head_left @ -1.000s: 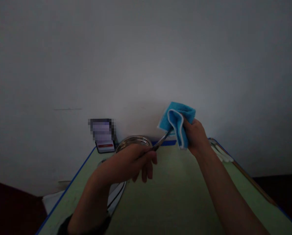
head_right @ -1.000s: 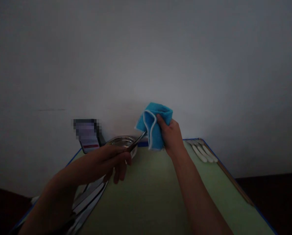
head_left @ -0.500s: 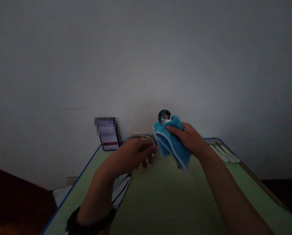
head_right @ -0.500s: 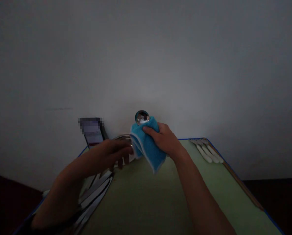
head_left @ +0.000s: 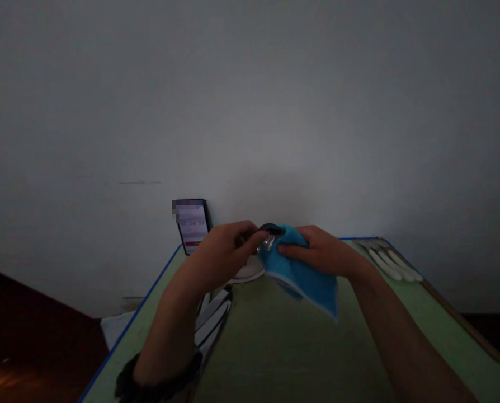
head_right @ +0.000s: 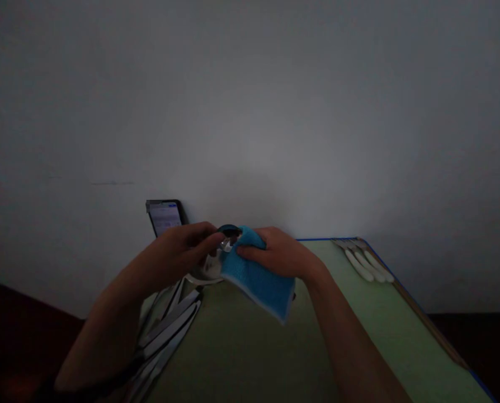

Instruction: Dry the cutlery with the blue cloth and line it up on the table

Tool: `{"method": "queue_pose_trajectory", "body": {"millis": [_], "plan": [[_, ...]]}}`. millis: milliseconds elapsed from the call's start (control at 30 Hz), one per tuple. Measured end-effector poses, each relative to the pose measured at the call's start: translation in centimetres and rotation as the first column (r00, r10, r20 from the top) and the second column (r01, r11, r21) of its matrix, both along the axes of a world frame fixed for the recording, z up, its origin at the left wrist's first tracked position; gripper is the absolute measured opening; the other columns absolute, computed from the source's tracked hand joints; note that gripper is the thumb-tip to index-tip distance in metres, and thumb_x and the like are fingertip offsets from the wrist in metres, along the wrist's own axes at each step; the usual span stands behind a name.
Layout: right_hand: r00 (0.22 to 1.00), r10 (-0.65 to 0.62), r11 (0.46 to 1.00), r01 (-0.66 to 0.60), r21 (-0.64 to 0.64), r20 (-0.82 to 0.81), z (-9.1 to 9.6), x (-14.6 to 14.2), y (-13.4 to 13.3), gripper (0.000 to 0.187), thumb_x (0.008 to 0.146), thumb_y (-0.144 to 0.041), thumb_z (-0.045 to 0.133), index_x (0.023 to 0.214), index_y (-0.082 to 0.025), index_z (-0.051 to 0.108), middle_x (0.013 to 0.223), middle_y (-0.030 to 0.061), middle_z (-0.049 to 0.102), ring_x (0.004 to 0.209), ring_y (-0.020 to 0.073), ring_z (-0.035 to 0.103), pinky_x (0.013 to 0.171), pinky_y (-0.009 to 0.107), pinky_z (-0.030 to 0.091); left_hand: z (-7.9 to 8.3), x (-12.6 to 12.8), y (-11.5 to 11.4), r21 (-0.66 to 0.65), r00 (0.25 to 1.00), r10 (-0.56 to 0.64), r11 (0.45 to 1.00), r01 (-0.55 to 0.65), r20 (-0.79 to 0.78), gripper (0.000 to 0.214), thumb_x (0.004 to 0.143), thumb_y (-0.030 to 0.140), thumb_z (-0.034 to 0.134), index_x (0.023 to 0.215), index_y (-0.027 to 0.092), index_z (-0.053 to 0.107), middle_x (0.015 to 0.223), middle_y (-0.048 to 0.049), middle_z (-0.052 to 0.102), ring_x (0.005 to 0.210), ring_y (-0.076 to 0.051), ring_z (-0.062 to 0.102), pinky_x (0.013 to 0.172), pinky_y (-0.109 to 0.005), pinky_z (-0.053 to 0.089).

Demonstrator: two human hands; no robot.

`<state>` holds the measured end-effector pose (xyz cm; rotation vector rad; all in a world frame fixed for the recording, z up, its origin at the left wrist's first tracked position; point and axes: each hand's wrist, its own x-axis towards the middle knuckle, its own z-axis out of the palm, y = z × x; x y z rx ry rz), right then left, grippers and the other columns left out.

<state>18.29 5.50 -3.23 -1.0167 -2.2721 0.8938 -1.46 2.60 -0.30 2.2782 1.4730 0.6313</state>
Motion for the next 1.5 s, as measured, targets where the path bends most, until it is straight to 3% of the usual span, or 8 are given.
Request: {"method": "queue_pose_trajectory", "body": {"millis": [200,367,500,767,900,1067,1267,1500], "plan": [[0.998,0.060,0.998,-0.059,-0.031,0.023,0.5,0.0,-0.3,0.028,0.081,-0.043,0.049,0.085,-0.018,0.060,0.077,0.0012,0.062,0.066,0.0129,0.055,0.059,0.023,0.042,-0.3,0.2,0.4,0.152,0.994,0.030,0.988,-0.014,-0.103,0.038,0.089,0.040,0.034,0.081,0.016,0.063,0.069,-0.0028,0.063,0.061,-0.013,0.054,0.055,-0.024,0.035],[0.991,0.124,0.973,-0.112,-0.201,0.044,1.4,2.4,-0.4,0.031,0.079,-0.045,0.051,0.093,-0.019,0.062,0.081,0.0014,0.065,0.069,0.0144,0.058,0.060,0.024,0.046,0.3,-0.6,0.5,0.263,0.967,0.252,0.936,-0.235,-0.031,0.039,0.087,0.041,0.037,0.082,0.016,0.066,0.066,-0.0032,0.063,0.058,-0.013,0.053,0.054,-0.024,0.034],[0.997,0.064,0.978,-0.054,-0.201,0.040,1.7,4.3,-0.5,0.029,0.079,-0.044,0.052,0.091,-0.020,0.064,0.076,0.0010,0.065,0.064,0.0141,0.058,0.056,0.024,0.045,0.5,-1.2,0.5,0.246,0.926,0.376,0.895,-0.372,0.034,0.039,0.085,0.041,0.038,0.072,0.015,0.063,0.056,-0.0007,0.057,0.051,-0.012,0.049,0.048,-0.022,0.033],[0.996,0.060,0.984,-0.048,-0.171,0.068,2.1,4.3,-0.9,0.029,0.081,-0.045,0.048,0.081,-0.019,0.062,0.067,-0.0005,0.061,0.059,0.0121,0.054,0.052,0.022,0.043,0.0,-2.0,0.5,0.131,0.979,0.206,0.970,-0.203,-0.008,0.042,0.086,0.045,0.036,0.083,0.015,0.066,0.056,0.0004,0.057,0.052,-0.012,0.050,0.048,-0.021,0.033],[0.984,0.130,0.986,-0.115,-0.125,0.119,1.9,3.1,-0.7,0.032,0.081,-0.045,0.047,0.077,-0.017,0.062,0.066,-0.0004,0.059,0.056,0.0109,0.051,0.050,0.021,0.040,0.1,-0.5,0.3,0.059,0.997,0.044,0.997,-0.040,-0.067,0.040,0.088,0.043,0.035,0.090,0.017,0.066,0.071,-0.0021,0.066,0.063,-0.014,0.056,0.054,-0.021,0.038],[0.977,0.163,0.987,-0.159,-0.038,0.139,1.0,2.0,-0.2,0.033,0.082,-0.043,0.046,0.074,-0.015,0.061,0.067,0.0002,0.058,0.058,0.0108,0.051,0.053,0.021,0.039,0.0,1.7,0.2,-0.001,0.987,-0.119,0.993,0.119,-0.107,0.037,0.089,0.037,0.033,0.088,0.017,0.065,0.085,-0.0039,0.068,0.075,-0.016,0.059,0.067,-0.024,0.041],[0.988,0.127,0.989,-0.119,-0.089,0.090,0.9,2.3,-0.2,0.033,0.081,-0.044,0.047,0.074,-0.016,0.062,0.064,-0.0003,0.059,0.057,0.0110,0.052,0.051,0.021,0.040,-0.4,2.0,0.4,0.016,0.996,-0.042,0.999,0.044,-0.084,0.047,0.090,0.043,0.028,0.080,0.016,0.065,0.070,-0.0029,0.067,0.062,-0.014,0.058,0.059,-0.023,0.040],[0.988,0.106,0.972,-0.078,-0.223,0.113,1.1,4.4,-0.1,0.035,0.081,-0.049,0.046,0.079,-0.018,0.062,0.069,0.0009,0.063,0.059,0.0126,0.056,0.054,0.022,0.045,-1.4,0.4,1.3,0.112,0.989,0.121,0.988,-0.111,-0.090,0.050,0.090,0.043,0.028,0.088,0.012,0.068,0.076,-0.0080,0.069,0.068,-0.017,0.060,0.060,-0.025,0.041]]}}
